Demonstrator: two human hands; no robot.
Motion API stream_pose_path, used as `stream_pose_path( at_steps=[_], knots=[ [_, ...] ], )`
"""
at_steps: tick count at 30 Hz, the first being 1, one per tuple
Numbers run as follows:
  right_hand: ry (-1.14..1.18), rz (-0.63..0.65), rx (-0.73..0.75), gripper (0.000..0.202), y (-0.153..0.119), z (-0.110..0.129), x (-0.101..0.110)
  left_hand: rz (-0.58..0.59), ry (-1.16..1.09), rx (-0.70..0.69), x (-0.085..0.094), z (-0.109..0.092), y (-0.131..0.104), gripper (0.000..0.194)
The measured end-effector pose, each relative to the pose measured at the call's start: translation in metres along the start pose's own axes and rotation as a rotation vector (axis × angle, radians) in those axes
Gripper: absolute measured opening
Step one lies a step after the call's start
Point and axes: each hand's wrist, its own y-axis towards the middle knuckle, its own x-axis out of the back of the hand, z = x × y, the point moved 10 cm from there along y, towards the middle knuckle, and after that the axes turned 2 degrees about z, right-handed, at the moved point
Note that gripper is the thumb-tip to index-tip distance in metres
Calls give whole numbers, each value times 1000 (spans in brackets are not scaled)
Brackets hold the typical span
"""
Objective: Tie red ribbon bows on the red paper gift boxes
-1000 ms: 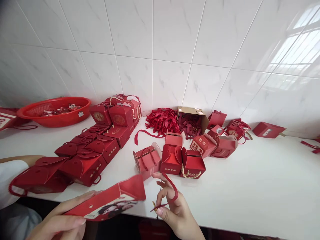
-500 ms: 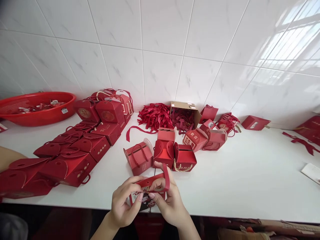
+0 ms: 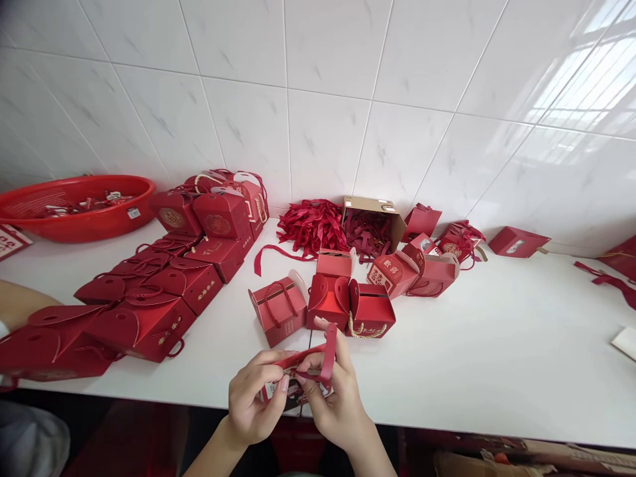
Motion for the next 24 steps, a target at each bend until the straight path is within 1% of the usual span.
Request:
stream_pose_path(
  at_steps=[3, 7, 9, 14, 19, 24],
  knots=[
    [-52, -17, 38, 13, 2, 5, 1, -3, 5, -6, 0, -1, -1, 19],
    [-157, -20, 159, 20, 6, 19, 2, -8, 11, -16, 1, -3, -1, 18],
    [-193, -29, 188, 21, 8, 23, 3, -6, 3, -18, 0, -3, -1, 17],
    [-123, -50, 147, 18, 5, 14, 3, -23, 4, -20, 1, -4, -2, 18],
    [-126, -59, 145, 25, 1, 8, 2, -28, 2, -8, 1, -3, 0, 17],
    [-113, -48, 125, 26, 1, 4, 3, -35, 1, -18, 1, -3, -3, 16]
  ],
)
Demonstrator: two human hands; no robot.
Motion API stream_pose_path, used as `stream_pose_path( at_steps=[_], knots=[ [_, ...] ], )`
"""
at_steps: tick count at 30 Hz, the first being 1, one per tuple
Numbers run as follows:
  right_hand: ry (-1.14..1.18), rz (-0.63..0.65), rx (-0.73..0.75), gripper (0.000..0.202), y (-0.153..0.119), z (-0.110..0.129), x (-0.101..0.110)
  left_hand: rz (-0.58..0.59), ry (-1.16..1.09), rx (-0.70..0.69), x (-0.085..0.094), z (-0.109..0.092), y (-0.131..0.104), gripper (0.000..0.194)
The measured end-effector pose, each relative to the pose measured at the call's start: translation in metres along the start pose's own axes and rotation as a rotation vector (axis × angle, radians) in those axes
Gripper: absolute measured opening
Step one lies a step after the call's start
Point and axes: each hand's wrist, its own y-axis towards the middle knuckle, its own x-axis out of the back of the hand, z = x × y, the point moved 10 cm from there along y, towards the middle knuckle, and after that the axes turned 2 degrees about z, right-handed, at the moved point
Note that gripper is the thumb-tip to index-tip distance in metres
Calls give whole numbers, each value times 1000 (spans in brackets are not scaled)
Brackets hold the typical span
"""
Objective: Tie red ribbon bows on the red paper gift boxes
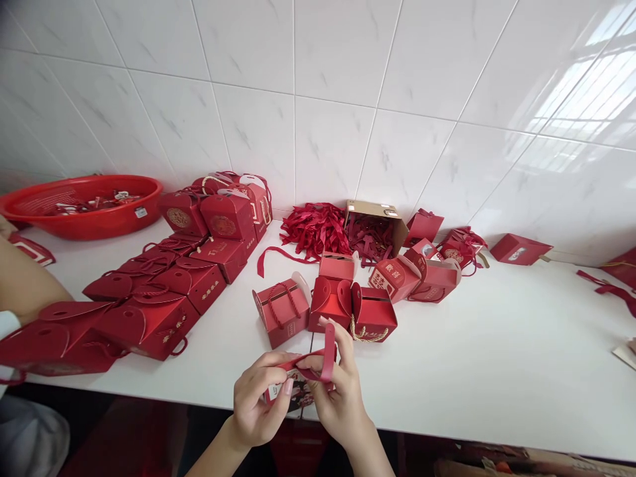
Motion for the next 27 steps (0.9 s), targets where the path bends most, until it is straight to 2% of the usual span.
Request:
stream_pose_path(
  at_steps=[4, 7, 9, 11, 14, 16, 18, 20, 24, 27],
  knots=[
    [66, -77, -43, 22, -2, -7, 2, 3, -7, -3, -1, 1, 0, 16],
    [167, -148, -182, 32, -5, -24, 0, -1, -12, -15, 0, 0, 1, 15],
    [263, -140, -274, 37, -8, -34, -5, 23, -24, -22, 0, -3, 0, 15],
    [369, -119, -330, 28, -11, -39, -10, 40, -95, 1, 1, -6, -3, 22],
    [538, -64, -366, 19, -15, -36, -14, 10, -345, 130, 9, -2, -8, 45],
    [655, 21, -366, 22, -16, -29, -20, -29, -485, 279, 15, 9, -8, 39],
    [747, 101, -354, 27, -15, -19, -25, -31, -524, 446, 17, 24, -6, 28],
    [801, 143, -353, 30, -14, -13, -28, 30, -507, 554, 14, 35, -1, 20],
    [827, 170, -368, 32, -14, -7, -29, 180, -428, 561, 0, 39, 12, 16],
    [810, 182, -369, 31, -15, -5, -28, 180, -374, 581, -7, 41, 14, 12]
  ],
)
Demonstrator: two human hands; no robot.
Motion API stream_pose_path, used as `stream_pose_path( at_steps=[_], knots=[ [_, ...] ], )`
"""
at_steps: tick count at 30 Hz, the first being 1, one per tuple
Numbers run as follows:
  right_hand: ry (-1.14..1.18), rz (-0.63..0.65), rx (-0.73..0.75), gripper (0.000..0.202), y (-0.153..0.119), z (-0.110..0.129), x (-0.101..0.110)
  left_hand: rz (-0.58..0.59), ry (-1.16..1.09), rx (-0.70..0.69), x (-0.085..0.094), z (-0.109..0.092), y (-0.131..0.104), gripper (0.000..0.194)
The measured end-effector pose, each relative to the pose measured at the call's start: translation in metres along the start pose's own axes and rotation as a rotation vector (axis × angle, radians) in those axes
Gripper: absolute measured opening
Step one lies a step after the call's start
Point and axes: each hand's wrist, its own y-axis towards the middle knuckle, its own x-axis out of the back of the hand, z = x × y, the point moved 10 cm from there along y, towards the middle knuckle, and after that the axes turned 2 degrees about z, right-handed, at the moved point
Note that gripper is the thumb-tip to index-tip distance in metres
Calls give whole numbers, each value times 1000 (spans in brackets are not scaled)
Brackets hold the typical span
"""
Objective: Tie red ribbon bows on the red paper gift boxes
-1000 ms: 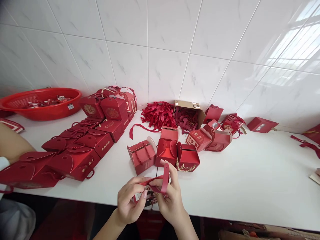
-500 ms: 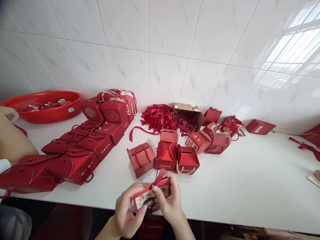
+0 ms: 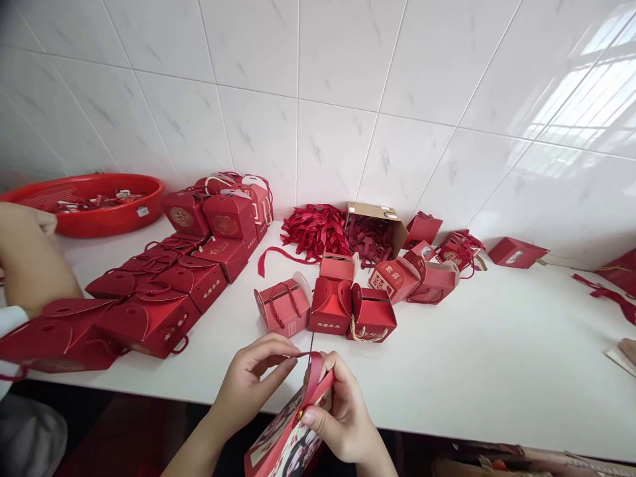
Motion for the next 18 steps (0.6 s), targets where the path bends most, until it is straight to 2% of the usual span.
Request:
stream_pose_path(
  at_steps=[6, 11, 18],
  knots=[
    [-47, -32, 67, 23, -4, 11, 8, 61, -9, 101, -13, 2, -7, 14],
    [-221, 2, 130, 16, -9, 16, 8, 108, 2, 209, -9, -3, -20, 13],
    [-332, -5, 199, 18, -13, 24, 7, 122, 44, 207, -9, -9, -28, 13]
  ],
)
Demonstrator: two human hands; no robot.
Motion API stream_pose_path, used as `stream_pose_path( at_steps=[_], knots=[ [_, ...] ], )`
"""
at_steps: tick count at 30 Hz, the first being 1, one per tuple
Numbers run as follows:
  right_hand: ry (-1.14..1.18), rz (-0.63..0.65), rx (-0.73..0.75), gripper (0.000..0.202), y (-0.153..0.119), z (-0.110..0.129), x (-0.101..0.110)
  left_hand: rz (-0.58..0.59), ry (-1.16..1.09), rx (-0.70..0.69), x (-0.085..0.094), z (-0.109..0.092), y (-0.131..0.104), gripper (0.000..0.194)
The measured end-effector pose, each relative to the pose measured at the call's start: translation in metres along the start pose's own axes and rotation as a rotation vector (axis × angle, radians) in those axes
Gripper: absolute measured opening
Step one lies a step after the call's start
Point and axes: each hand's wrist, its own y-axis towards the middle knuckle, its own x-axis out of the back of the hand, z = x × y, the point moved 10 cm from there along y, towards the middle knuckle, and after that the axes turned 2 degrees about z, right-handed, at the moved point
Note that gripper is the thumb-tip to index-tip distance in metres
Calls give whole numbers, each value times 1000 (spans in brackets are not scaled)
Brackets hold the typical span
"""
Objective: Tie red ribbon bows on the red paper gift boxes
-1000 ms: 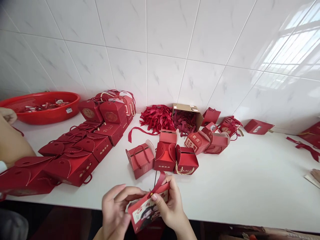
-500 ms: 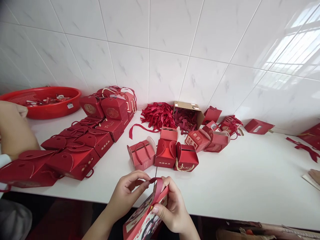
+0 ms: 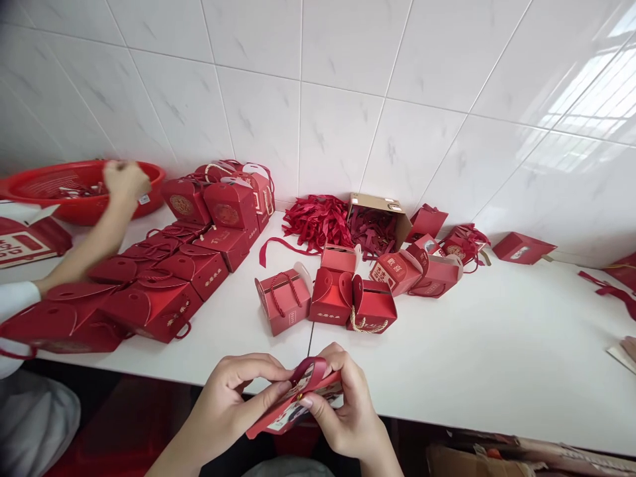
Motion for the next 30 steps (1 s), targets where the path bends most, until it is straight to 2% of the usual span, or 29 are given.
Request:
stream_pose_path(
  at_steps=[9, 15, 25, 30],
  knots=[
    [-98, 38, 84, 21, 0, 9, -3, 42, 129, 18, -3, -1, -4, 16],
    [-95, 40, 59, 20, -2, 4, -3, 68, 122, 47, -7, -1, -1, 17],
    [205, -3, -49, 27, -6, -13, -6, 58, 21, 62, -9, 2, 1, 13],
    [238, -15, -69, 29, -6, -16, -5, 80, -8, 53, -12, 2, 3, 15]
  ],
)
